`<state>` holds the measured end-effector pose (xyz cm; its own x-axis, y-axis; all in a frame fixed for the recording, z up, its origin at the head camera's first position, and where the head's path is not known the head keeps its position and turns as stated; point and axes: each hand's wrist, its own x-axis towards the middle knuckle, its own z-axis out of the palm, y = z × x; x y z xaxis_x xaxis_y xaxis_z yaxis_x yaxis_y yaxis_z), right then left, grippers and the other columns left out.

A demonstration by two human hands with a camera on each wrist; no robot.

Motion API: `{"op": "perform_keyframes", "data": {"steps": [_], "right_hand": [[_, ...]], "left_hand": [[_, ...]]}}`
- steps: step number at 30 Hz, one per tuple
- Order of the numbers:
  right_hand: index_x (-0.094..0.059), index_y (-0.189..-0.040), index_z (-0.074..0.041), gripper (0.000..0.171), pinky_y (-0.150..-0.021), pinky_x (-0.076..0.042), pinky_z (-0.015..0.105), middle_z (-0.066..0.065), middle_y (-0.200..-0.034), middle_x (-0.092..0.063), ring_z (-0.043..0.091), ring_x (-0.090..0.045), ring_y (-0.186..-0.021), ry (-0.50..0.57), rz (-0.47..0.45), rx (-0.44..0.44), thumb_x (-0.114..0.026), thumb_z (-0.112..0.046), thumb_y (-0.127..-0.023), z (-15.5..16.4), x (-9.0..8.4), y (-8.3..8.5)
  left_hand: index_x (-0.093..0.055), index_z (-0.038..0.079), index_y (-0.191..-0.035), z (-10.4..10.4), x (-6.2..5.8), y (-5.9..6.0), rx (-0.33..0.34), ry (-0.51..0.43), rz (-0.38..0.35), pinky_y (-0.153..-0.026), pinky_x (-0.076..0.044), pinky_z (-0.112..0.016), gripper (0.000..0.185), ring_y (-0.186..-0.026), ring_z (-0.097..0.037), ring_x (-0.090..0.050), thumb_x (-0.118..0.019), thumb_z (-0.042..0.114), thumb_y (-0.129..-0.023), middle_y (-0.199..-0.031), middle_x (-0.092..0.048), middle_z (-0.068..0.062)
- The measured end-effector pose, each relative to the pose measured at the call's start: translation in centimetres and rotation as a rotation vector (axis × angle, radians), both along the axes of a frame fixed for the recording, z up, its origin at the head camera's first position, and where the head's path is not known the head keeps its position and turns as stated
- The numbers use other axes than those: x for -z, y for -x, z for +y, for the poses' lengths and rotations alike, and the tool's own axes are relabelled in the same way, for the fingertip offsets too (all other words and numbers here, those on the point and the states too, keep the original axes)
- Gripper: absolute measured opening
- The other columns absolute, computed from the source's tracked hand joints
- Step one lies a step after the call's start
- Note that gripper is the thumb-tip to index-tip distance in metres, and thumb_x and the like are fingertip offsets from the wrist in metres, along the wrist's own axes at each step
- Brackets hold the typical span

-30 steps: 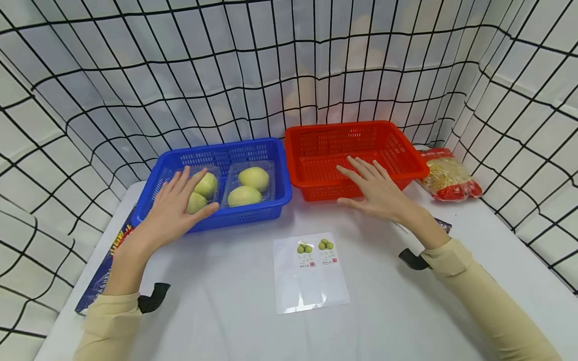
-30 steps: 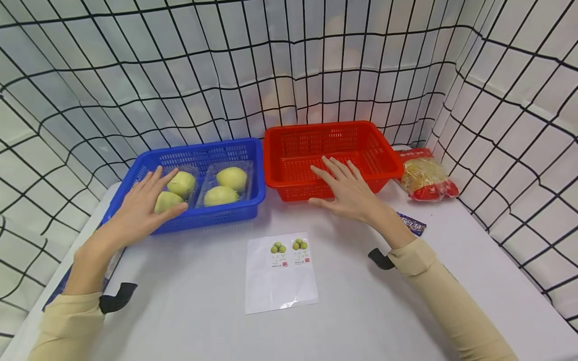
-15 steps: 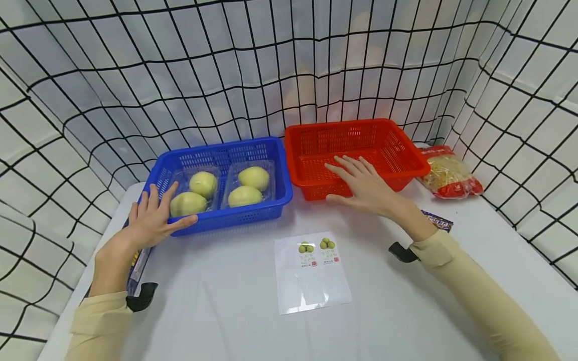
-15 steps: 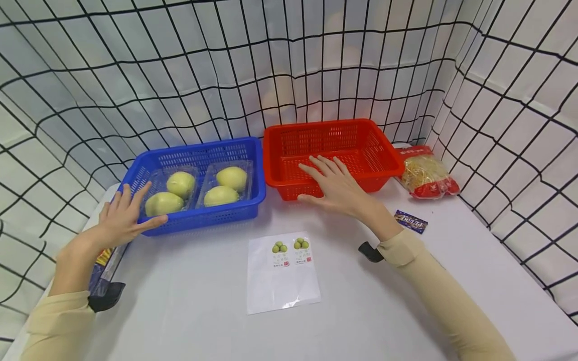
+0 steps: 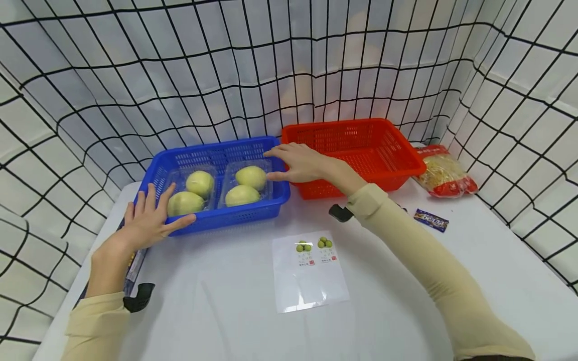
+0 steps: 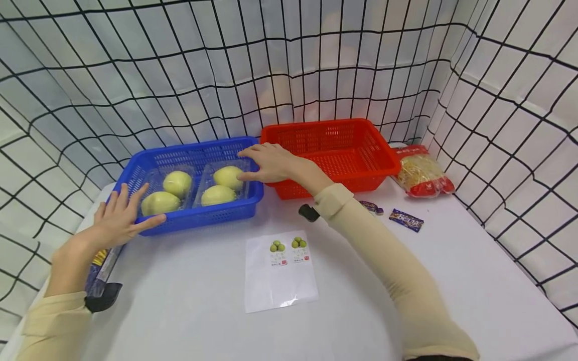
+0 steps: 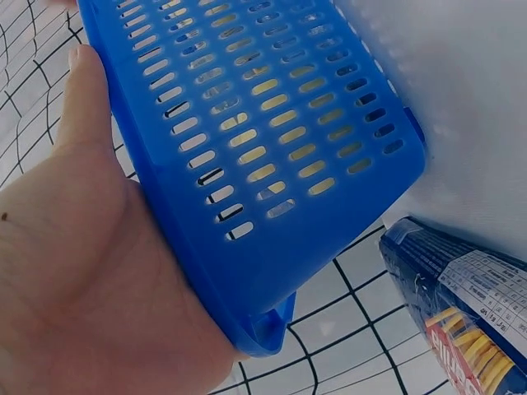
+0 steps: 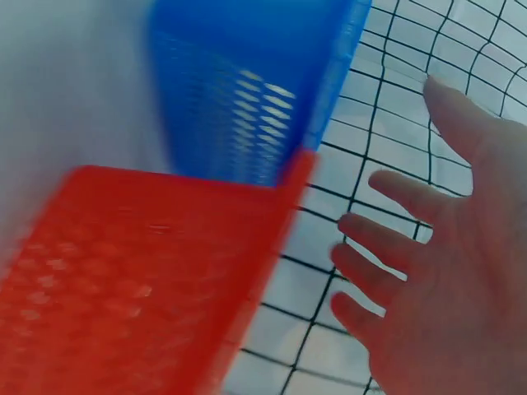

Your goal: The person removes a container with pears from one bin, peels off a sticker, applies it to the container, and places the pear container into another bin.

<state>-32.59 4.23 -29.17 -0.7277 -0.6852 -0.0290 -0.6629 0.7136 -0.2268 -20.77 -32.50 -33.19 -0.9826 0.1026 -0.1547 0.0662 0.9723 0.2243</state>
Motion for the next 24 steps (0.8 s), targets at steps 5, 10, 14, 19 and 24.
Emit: {"op": "perform_keyframes", "data": {"steps": [5, 10, 14, 19, 24], "right_hand": [[-0.032, -0.162, -0.022, 0.074, -0.130, -0.022, 0.058, 0.008, -0.170, -0.029, 0.032, -0.025, -0.159, -0.105, -0.078, -0.060, -0.049, -0.061, -0.101, -3.6, -2.1, 2.2], [-0.029, -0.163, -0.022, 0.073, -0.130, -0.021, 0.056, 0.009, -0.171, -0.025, 0.032, -0.022, -0.160, -0.239, -0.090, -0.074, -0.045, -0.061, -0.103, -6.8, -2.2, 3.9], [-0.026, -0.164, -0.021, 0.075, -0.132, -0.020, 0.053, 0.007, -0.173, -0.022, 0.029, -0.019, -0.161, -0.267, -0.140, -0.071, -0.045, -0.062, -0.103, -8.9, -1.5, 4.9], [-0.017, -0.166, -0.020, 0.080, -0.133, -0.017, 0.051, 0.004, -0.175, -0.016, 0.027, -0.014, -0.163, -0.227, -0.235, -0.016, -0.043, -0.063, -0.103, -10.5, -0.9, 6.3], [-0.004, -0.167, -0.026, 0.088, -0.133, -0.013, 0.051, -0.002, -0.176, -0.003, 0.023, -0.005, -0.164, -0.290, -0.324, 0.106, -0.039, -0.071, -0.100, -11.0, -0.7, 7.3]], "left_hand": [[0.011, 0.012, -0.164, 0.0, 0.0, -0.1, -0.001, 0.000, 0.011, -0.117, 0.007, -0.080, 0.112, -0.147, -0.067, 0.015, -0.045, 0.079, -0.093, -0.161, 0.022, -0.041], [0.008, 0.012, -0.165, 0.1, 0.4, -0.3, 0.001, -0.011, 0.026, -0.116, 0.006, -0.081, 0.111, -0.147, -0.068, 0.014, -0.045, 0.079, -0.093, -0.162, 0.020, -0.041], [0.007, 0.012, -0.165, 0.2, 0.6, -0.5, 0.002, -0.026, 0.021, -0.116, 0.007, -0.081, 0.111, -0.147, -0.067, 0.015, -0.045, 0.078, -0.093, -0.162, 0.021, -0.040], [0.007, 0.011, -0.165, 0.2, 0.4, -0.4, 0.001, -0.027, 0.030, -0.117, 0.008, -0.081, 0.111, -0.148, -0.066, 0.016, -0.044, 0.079, -0.094, -0.163, 0.021, -0.040], [0.007, 0.011, -0.165, 0.0, 0.1, -0.5, 0.000, -0.032, 0.024, -0.117, 0.009, -0.081, 0.111, -0.148, -0.066, 0.016, -0.045, 0.079, -0.093, -0.163, 0.021, -0.039]]}}
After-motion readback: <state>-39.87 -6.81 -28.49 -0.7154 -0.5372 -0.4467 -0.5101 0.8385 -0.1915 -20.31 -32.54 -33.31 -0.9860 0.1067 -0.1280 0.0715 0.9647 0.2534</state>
